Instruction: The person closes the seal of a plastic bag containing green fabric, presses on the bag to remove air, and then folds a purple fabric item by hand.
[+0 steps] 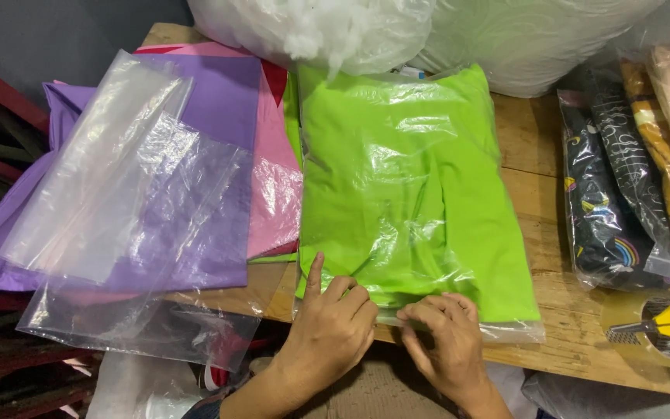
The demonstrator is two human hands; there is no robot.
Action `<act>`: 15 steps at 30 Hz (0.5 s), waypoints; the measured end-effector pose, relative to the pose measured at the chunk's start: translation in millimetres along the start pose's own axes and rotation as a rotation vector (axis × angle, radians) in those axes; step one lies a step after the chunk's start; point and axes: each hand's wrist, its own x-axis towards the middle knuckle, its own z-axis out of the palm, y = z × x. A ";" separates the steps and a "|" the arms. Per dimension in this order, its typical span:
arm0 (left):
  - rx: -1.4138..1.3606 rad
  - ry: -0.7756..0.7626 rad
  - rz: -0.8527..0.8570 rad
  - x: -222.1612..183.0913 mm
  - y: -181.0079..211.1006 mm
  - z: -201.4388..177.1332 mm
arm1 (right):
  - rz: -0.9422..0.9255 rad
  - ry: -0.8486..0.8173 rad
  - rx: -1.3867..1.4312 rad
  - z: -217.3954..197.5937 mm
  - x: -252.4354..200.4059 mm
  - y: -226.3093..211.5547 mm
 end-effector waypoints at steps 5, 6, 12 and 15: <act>-0.005 0.026 -0.006 -2.9 -0.4 -1.1 | -0.027 0.018 -0.011 3.9 1.1 -1.8; -0.002 0.030 -0.007 -3.7 -0.4 -1.4 | -0.035 0.030 -0.006 5.3 -0.4 -1.2; 0.015 0.048 -0.014 -4.9 -2.3 -0.8 | -0.007 0.006 -0.007 6.1 6.6 -8.4; 0.019 0.077 -0.002 -4.9 -1.8 -0.5 | -0.024 0.000 0.014 7.9 8.5 -12.1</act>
